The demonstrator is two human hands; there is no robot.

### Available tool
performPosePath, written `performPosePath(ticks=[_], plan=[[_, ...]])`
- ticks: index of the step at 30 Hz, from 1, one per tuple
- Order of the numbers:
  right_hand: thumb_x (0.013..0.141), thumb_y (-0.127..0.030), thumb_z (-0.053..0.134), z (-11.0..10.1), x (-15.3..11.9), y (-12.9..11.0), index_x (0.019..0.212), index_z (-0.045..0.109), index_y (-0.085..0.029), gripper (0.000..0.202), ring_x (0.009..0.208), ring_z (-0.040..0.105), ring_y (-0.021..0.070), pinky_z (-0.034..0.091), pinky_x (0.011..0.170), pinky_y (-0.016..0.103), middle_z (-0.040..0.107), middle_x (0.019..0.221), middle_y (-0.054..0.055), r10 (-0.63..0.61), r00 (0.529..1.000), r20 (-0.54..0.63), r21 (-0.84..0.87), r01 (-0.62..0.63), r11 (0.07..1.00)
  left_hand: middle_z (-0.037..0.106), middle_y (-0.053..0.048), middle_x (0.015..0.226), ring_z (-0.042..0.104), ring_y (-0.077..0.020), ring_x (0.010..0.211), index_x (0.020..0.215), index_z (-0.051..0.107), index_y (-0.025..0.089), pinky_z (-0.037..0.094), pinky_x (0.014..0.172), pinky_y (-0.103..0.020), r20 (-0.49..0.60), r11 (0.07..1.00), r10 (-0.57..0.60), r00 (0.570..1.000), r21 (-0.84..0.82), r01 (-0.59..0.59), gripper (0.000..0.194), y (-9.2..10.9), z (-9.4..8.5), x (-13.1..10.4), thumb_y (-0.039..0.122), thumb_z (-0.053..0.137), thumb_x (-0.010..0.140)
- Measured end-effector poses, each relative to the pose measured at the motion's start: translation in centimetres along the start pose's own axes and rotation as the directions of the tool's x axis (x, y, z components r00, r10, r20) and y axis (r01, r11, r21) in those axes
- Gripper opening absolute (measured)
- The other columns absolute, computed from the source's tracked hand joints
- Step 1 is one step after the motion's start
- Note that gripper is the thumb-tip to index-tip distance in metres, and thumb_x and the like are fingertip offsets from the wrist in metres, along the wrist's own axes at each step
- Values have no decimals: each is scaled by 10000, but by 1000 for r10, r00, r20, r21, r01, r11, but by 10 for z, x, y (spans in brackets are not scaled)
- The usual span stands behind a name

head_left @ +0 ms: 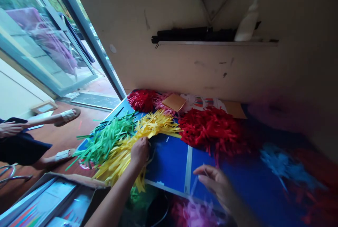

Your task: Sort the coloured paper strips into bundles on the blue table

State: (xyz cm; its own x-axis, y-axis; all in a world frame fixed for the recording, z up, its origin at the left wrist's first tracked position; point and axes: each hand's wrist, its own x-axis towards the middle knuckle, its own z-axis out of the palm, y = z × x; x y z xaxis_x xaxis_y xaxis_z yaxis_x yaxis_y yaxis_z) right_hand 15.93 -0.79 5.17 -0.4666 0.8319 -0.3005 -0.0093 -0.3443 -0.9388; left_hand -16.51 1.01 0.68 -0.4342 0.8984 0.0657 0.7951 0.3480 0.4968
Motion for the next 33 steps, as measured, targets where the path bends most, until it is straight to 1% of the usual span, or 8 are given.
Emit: performPosePath(ticks=[3, 6, 10, 14, 18, 22, 28, 33], plan=[[800, -380, 656, 18, 21, -12, 812, 727, -175, 218, 550, 461, 117, 361, 533, 236, 531, 597, -28, -101, 991, 89, -220, 119, 968, 708, -103, 930, 645, -251, 886, 871, 672, 176, 440, 802, -334, -50, 998, -34, 998, -48, 32, 206, -12, -5, 10, 268, 489, 868], [808, -254, 619, 48, 50, -19, 850, 734, -199, 134, 829, 640, 202, 486, 755, 296, 698, 870, 42, -274, 948, 165, -464, 319, 827, 732, -47, 788, 670, -211, 744, 820, 693, 183, 468, 684, -276, -52, 989, -74, 996, -130, 67, 261, -25, -10, 21, 417, 579, 808], [873, -216, 546, 104, 105, -9, 1274, 586, -241, 404, 1188, 581, 196, 455, 1005, 301, 607, 1322, 42, -349, 848, 399, -726, 524, 445, 721, -47, 755, 667, -204, 706, 832, 663, 163, 480, 642, -274, -130, 986, -84, 988, -157, 63, 334, -29, -11, 29, 466, 526, 801], [806, -297, 656, 142, 154, 6, 1351, 511, -206, 571, 1167, 608, 282, 513, 963, 398, 545, 1403, 99, -258, 859, 443, -803, 508, 312, 704, -94, 920, 661, -243, 831, 948, 622, 173, 484, 734, -341, -247, 997, -7, 969, -80, -13, 334, -24, -10, 23, 435, 489, 789], [777, -373, 697, 146, 170, 21, 1289, 557, -200, 559, 1104, 643, 323, 557, 876, 444, 521, 1425, 122, -185, 870, 457, -841, 491, 230, 683, -26, 714, 640, -210, 654, 839, 666, 206, 478, 628, -304, -144, 997, 65, 987, -38, -71, 269, -34, -26, 19, 422, 591, 698], [832, -438, 643, 141, 169, 29, 1319, 529, -217, 547, 1183, 597, 307, 537, 921, 435, 487, 1461, 92, -163, 867, 471, -846, 496, 193, 702, -28, 689, 656, -204, 652, 818, 692, 190, 476, 613, -284, -117, 1000, -6, 993, 15, 8, 256, -47, -48, 24, 388, 547, 747], [849, -401, 615, 143, 171, 27, 1300, 546, -231, 487, 1155, 620, 290, 548, 892, 400, 489, 1462, 85, -141, 872, 470, -860, 488, 151, 740, -89, 837, 672, -275, 873, 949, 718, 181, 457, 745, -330, -223, 983, -41, 974, 166, 79, 276, -21, -43, 26, 313, 593, 741], [830, -404, 629, 145, 169, 24, 1265, 568, -249, 465, 1106, 650, 283, 558, 852, 392, 557, 1401, 83, -128, 877, 463, -867, 478, 140, 752, -91, 764, 681, -252, 717, 914, 765, 194, 460, 607, -302, -336, 969, -109, 936, 173, 175, 279, 2, -107, 57, 248, 524, 783]])
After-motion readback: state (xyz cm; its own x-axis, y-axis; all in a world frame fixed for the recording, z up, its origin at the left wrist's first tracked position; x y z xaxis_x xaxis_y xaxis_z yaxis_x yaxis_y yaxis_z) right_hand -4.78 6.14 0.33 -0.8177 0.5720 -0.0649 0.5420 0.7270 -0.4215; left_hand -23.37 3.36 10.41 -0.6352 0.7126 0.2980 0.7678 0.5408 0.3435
